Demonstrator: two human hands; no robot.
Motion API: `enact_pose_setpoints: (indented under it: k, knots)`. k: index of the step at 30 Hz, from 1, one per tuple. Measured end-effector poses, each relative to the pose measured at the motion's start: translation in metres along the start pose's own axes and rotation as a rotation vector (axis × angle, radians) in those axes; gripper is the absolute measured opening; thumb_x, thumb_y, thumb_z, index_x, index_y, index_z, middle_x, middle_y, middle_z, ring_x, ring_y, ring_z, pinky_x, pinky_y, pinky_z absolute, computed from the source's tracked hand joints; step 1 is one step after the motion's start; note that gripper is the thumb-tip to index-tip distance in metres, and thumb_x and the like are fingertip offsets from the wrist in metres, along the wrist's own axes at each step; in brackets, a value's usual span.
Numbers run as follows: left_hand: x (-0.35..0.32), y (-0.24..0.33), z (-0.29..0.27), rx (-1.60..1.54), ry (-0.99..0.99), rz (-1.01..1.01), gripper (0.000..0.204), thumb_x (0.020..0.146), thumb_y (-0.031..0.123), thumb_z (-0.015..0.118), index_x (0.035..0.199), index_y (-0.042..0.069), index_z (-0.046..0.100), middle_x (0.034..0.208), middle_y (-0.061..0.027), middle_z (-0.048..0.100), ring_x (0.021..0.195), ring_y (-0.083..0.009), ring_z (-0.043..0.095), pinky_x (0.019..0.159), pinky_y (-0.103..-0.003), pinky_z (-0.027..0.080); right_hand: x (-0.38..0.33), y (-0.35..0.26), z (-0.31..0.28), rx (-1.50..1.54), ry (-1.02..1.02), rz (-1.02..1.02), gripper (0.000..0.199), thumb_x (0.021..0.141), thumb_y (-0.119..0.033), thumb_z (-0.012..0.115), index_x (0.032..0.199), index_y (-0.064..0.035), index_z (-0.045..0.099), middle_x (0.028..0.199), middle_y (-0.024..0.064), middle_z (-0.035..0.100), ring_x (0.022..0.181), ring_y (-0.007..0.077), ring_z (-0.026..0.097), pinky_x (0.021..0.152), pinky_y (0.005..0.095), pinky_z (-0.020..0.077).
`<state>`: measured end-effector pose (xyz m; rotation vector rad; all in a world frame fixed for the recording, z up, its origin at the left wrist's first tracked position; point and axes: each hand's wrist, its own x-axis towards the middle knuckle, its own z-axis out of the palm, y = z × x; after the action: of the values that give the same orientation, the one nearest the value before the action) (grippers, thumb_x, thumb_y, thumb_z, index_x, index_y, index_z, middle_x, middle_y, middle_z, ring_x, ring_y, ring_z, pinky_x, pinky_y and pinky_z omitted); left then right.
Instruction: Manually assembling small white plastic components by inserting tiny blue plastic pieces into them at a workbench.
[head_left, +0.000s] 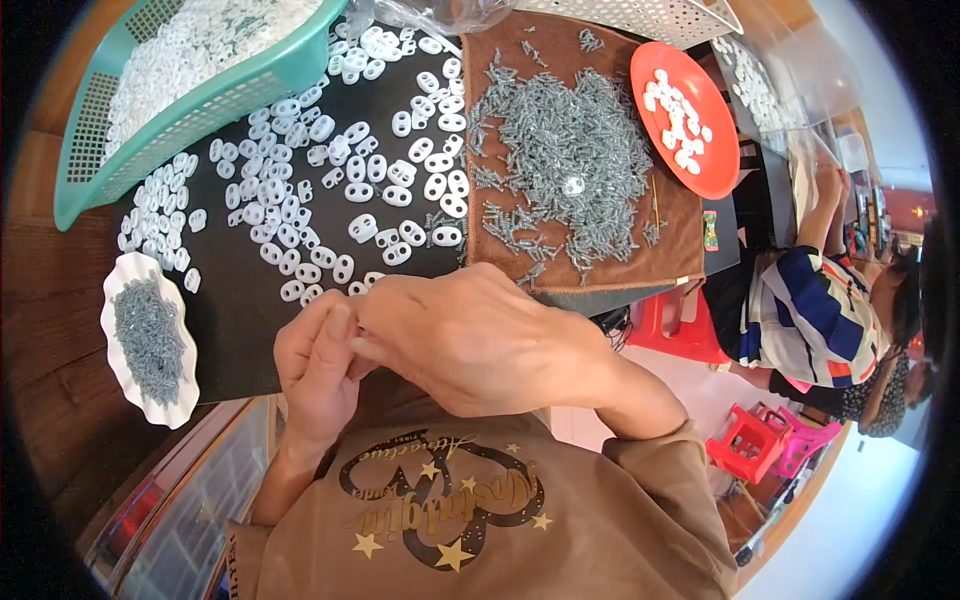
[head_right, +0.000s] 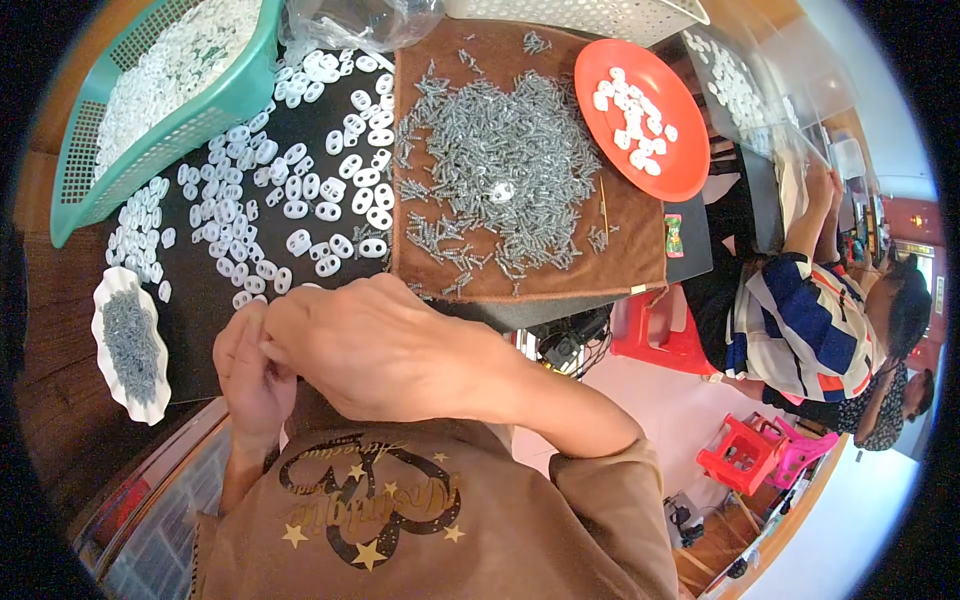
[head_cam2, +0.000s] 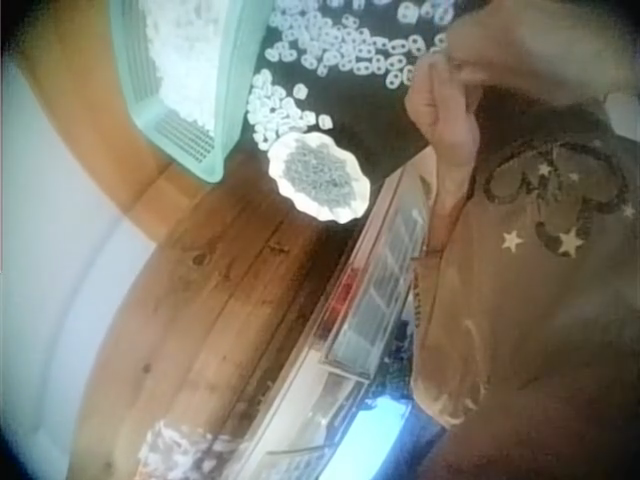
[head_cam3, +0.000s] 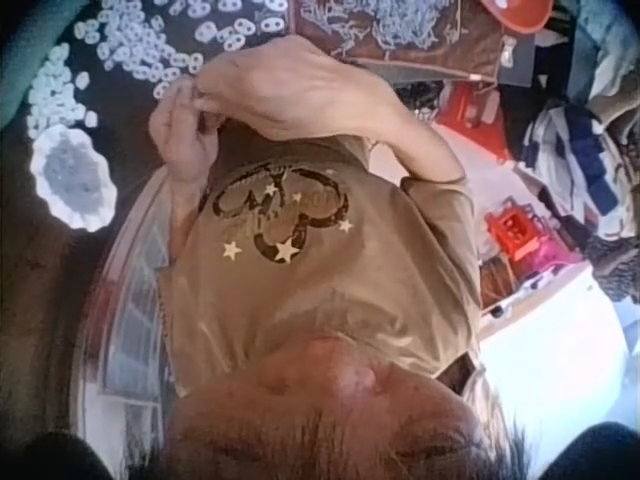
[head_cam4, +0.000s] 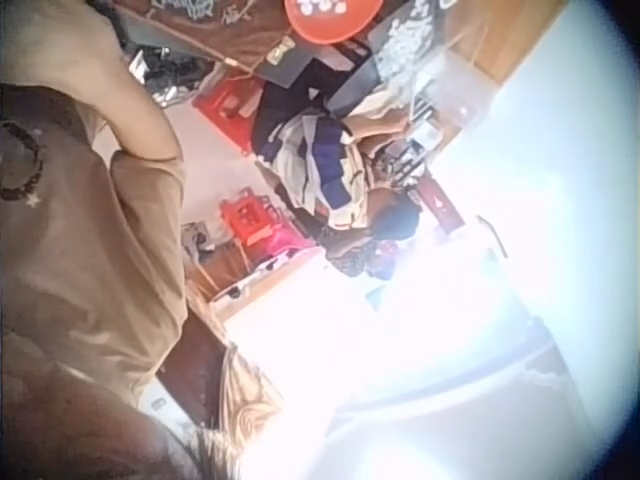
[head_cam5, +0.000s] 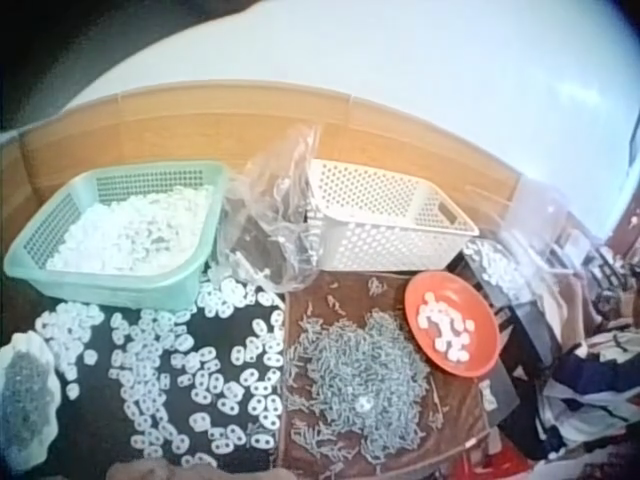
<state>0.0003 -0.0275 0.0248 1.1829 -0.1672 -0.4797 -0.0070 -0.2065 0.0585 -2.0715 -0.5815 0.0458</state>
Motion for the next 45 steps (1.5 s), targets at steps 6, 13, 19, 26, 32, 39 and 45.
enact_pose_setpoints:
  k: [6,13,19,26,32,39,45]
  knots:
    - [0.003,-0.001,0.004,0.076,-0.018,0.080,0.028,0.100,0.018,0.041,0.081,0.000,0.050,0.067,0.0005,0.044,0.055,-0.0035,0.033,0.048,-0.021,0.026,-0.001,0.009,0.004,0.213,0.052,-0.007,0.023,0.092,-0.017,0.058,0.076,-0.0019,0.052,0.065,0.0123,0.048,0.058,0.0337,0.051,0.051,0.0426,0.0393]
    - [0.003,-0.006,-0.002,0.141,-0.004,0.120,0.022,0.100,0.012,0.041,0.085,0.000,0.051,0.068,0.0002,0.048,0.055,-0.0034,0.037,0.048,-0.020,0.029,0.000,0.010,0.015,0.251,0.199,0.017,0.021,0.092,-0.013,0.059,0.076,-0.0010,0.054,0.064,0.0115,0.047,0.056,0.0308,0.051,0.050,0.0394,0.0387]
    - [0.004,-0.006,-0.005,0.120,-0.121,0.081,0.016,0.097,0.010,0.046,0.091,-0.002,0.055,0.070,0.0000,0.051,0.056,-0.0041,0.040,0.050,-0.020,0.032,-0.004,0.008,0.008,0.097,0.150,0.105,0.012,0.088,-0.007,0.061,0.082,0.0017,0.057,0.073,0.0121,0.053,0.062,0.0290,0.056,0.053,0.0362,0.0437]
    - [0.004,-0.002,-0.013,0.185,-0.110,0.093,0.014,0.094,0.009,0.049,0.085,-0.002,0.054,0.070,0.0003,0.051,0.055,-0.0038,0.039,0.050,-0.021,0.031,-0.011,0.042,-0.086,-0.434,0.313,0.290,0.017,0.091,-0.013,0.059,0.098,0.0028,0.061,0.079,0.0130,0.057,0.072,0.0244,0.056,0.065,0.0324,0.0449]
    - [0.005,-0.007,-0.012,0.207,-0.066,-0.004,0.016,0.091,0.008,0.050,0.078,0.000,0.052,0.066,0.0014,0.049,0.055,-0.0034,0.038,0.050,-0.022,0.031,-0.012,0.085,-0.125,-0.970,0.193,0.389,0.017,0.088,-0.014,0.061,0.094,0.0020,0.061,0.082,0.0160,0.058,0.079,0.0342,0.059,0.069,0.0391,0.0458]
    - [0.006,-0.009,-0.012,0.211,-0.076,0.016,0.014,0.092,0.009,0.049,0.081,0.000,0.052,0.069,-0.0007,0.050,0.054,-0.0045,0.039,0.048,-0.021,0.031,-0.011,0.090,-0.133,-0.793,0.235,0.328,0.016,0.087,-0.013,0.062,0.085,0.0026,0.058,0.079,0.0154,0.058,0.073,0.0321,0.056,0.066,0.0383,0.0440]
    - [0.006,-0.012,-0.011,0.100,-0.039,-0.007,0.014,0.092,0.007,0.049,0.080,0.000,0.052,0.066,0.0007,0.050,0.054,-0.0030,0.039,0.048,-0.020,0.030,-0.014,0.087,-0.132,-0.621,0.244,0.411,0.017,0.088,-0.015,0.062,0.087,0.0019,0.059,0.069,0.0096,0.054,0.063,0.0181,0.050,0.060,0.0315,0.0411]
